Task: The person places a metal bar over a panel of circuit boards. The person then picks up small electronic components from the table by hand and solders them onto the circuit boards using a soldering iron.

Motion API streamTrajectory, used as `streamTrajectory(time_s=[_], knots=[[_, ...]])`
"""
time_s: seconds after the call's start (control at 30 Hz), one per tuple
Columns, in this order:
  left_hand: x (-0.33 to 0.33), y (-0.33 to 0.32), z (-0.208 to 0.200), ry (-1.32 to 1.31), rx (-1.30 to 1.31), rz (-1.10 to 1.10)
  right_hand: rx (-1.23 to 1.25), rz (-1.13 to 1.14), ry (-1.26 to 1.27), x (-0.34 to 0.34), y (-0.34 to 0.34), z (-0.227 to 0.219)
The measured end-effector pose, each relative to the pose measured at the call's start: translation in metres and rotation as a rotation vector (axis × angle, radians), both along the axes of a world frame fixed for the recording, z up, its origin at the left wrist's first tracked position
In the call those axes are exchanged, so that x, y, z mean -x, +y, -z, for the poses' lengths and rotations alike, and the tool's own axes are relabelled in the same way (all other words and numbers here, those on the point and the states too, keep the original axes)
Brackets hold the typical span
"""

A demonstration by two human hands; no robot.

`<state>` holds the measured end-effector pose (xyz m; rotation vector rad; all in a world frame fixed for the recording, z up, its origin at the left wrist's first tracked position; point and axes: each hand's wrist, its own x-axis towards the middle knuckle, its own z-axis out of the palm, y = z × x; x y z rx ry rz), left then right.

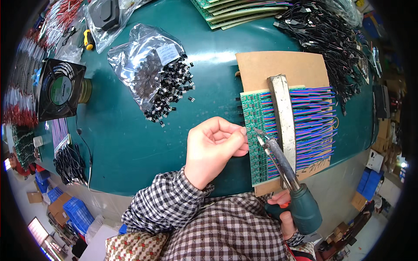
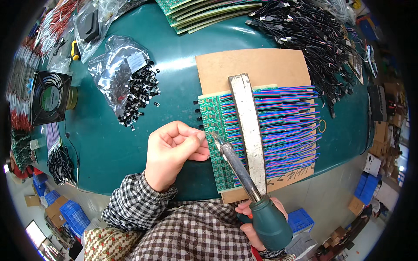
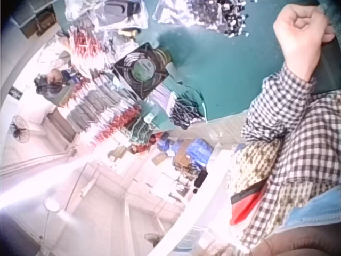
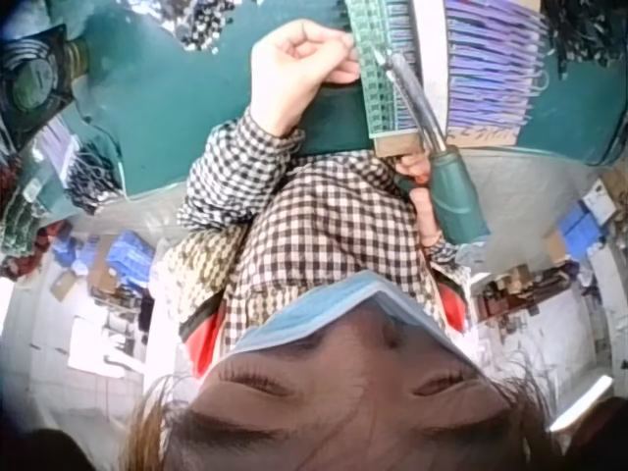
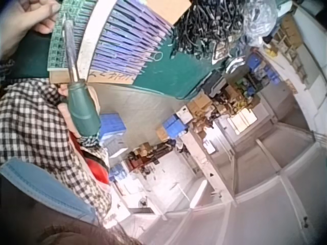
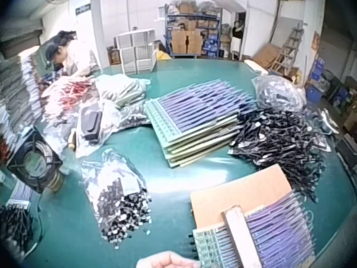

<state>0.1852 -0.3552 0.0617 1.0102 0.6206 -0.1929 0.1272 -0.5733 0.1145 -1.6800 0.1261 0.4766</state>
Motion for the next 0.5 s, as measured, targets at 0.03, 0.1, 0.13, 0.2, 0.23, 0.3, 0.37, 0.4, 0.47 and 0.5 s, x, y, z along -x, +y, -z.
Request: streamTrajectory(time_s=[0.03, 0.1, 0.13, 0.2, 0.23, 0.3, 0.37, 0.4, 0.47, 0.5], knots=[[0.0002, 0.0, 0.0002, 0.002, 0.005, -0.002, 0.0, 0.0, 0.001, 0.0, -0.0003, 0.0009], [0.0004, -0.0005, 0.0001, 0.006, 0.004, -0.006, 0.018, -0.028, -0.05, 0.0, -0.001, 0.0036], [0.0005, -0.0007, 0.0002, 0.009, 0.003, -0.01, 0.017, -0.029, -0.049, -0.0001, -0.0014, 0.0038], [0.0006, -0.0007, 0.0012, 0.003, 0.004, -0.007, 0.053, -0.063, -0.031, 0.0002, -0.0024, 0.0029], [0.0006, -0.0007, 0.0017, -0.002, 0.004, -0.005, 0.053, -0.063, -0.031, 0.0013, -0.0036, 0.0044], [0.0007, -0.0008, 0.0017, -0.007, 0.011, -0.009, 0.078, -0.08, -0.082, 0.0044, -0.0058, 0.0083], [0.0007, -0.0007, 0.0018, -0.01, 0.016, -0.014, 0.069, -0.074, -0.08, 0.0037, -0.0044, 0.0087], [0.0006, -0.0006, 0.0016, -0.007, 0.016, -0.013, 0.059, -0.069, -0.078, 0.0031, -0.0035, 0.0092], [0.0004, -0.0003, 0.0018, -0.003, 0.016, -0.012, 0.051, -0.062, -0.069, 0.002, -0.0016, 0.0096], [0.0004, -0.0001, 0.0019, -0.003, 0.017, -0.012, 0.044, -0.055, -0.061, 0.0018, -0.0011, 0.0096]])
